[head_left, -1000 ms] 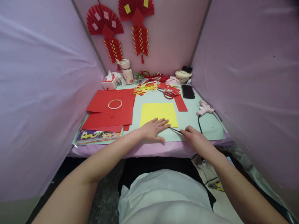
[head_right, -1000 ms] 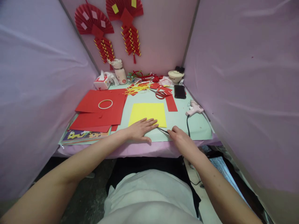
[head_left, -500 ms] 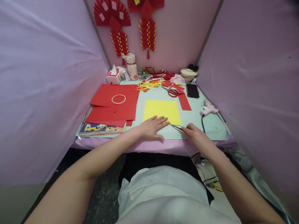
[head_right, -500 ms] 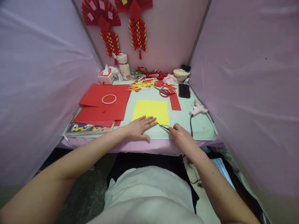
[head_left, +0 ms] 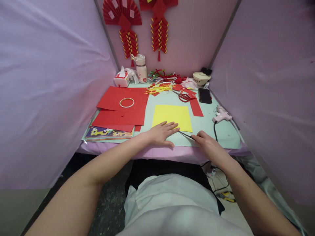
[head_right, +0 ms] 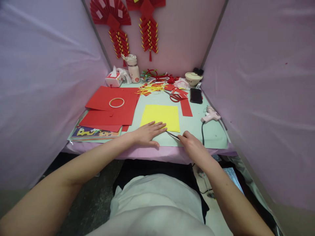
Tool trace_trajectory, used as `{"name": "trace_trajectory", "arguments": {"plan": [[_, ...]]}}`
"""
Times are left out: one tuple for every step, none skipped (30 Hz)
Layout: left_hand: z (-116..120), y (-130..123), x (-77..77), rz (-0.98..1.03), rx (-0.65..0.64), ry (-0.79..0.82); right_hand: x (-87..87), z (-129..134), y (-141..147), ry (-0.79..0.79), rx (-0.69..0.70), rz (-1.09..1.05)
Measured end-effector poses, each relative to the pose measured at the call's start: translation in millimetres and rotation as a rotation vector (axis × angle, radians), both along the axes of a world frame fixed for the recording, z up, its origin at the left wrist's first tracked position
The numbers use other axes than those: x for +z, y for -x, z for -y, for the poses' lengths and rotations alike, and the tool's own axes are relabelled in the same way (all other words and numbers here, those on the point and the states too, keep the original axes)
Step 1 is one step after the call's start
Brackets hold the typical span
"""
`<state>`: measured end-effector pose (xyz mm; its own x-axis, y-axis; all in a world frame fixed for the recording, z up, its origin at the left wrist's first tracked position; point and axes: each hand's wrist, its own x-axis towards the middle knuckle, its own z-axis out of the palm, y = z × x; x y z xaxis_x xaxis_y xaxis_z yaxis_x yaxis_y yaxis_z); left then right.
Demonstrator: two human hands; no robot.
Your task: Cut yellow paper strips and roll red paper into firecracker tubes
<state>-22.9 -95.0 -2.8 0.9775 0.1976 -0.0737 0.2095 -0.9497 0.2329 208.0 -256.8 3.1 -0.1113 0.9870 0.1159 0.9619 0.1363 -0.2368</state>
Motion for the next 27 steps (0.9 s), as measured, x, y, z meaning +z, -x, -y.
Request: {"name": "trace_trajectory", "arguments": {"plan": [[1,-2,0.6,-0.004,0.004,0.002,-1.3,1,-2,-0.014,-0.002,0.002],[3,-4,1.4,-0.010,0.011,0.004,-2.8,2,-4,-0.028,-0.004,0.004],[4,-6,2.3,-0.017,0.019,0.004,-4.6,2,-7,-0.039,-0.005,0.003],[6,-8,3.3,-0.025,0.027,0.004,-6.6,2,-10,-0.045,-0.005,0.001],[7,-10,4.4,-0.031,0.035,0.002,-8.5,2,-14,-0.048,-0.005,-0.005],[7,-11,5.5,-0.034,0.040,-0.004,-10.2,2,-16,-0.050,-0.007,-0.014],[7,-11,6.7,-0.035,0.042,-0.014,-11.6,2,-19,-0.049,-0.007,-0.027],[7,-9,7.7,-0.036,0.045,-0.026,-12.5,1,-21,-0.046,-0.009,-0.039],[5,-6,8.6,-0.039,0.045,-0.041,-12.9,1,-22,-0.045,-0.014,-0.050],[4,-3,9.2,-0.045,0.045,-0.053,-12.8,2,-23,-0.042,-0.018,-0.057],[2,1,9.4,-0.055,0.044,-0.060,-12.4,2,-23,-0.037,-0.021,-0.061],[0,5,9.3,-0.066,0.041,-0.060,-11.6,2,-23,-0.030,-0.023,-0.059],[-1,8,8.9,-0.076,0.039,-0.055,-10.9,2,-22,-0.024,-0.026,-0.054],[-2,10,8.3,-0.081,0.037,-0.049,-10.2,2,-22,-0.019,-0.027,-0.047],[-2,12,7.6,-0.081,0.037,-0.044,-9.8,1,-21,-0.017,-0.024,-0.039],[-2,13,6.8,-0.078,0.038,-0.041,-9.7,0,-21,-0.018,-0.019,-0.032],[-2,13,6.2,-0.073,0.040,-0.040,-9.9,-2,-20,-0.022,-0.014,-0.024],[-1,13,5.8,-0.068,0.041,-0.040,-10.3,-4,-20,-0.027,-0.010,-0.016],[-1,13,5.6,-0.064,0.042,-0.039,-10.7,-6,-19,-0.031,-0.004,-0.008],[0,12,5.6,-0.061,0.043,-0.038,-11.1,-7,-18,-0.034,0.002,0.001],[0,12,5.7,-0.060,0.045,-0.036,-11.3,-9,-17,-0.038,0.006,0.010],[0,12,5.9,-0.059,0.046,-0.035,-11.2,-9,-16,-0.041,0.009,0.018],[0,12,6.1,-0.059,0.047,-0.033,-10.8,-9,-15,-0.044,0.014,0.023],[0,12,6.2,-0.059,0.047,-0.032,-10.1,-9,-15,-0.044,0.017,0.026],[0,12,6.3,-0.061,0.048,-0.032,-9.2,-7,-14,-0.041,0.018,0.029],[0,12,6.2,-0.063,0.048,-0.032,-8.1,-6,-14,-0.036,0.018,0.032],[0,12,6.0,-0.065,0.049,-0.033,-7.1,-5,-13,-0.030,0.018,0.036]]}}
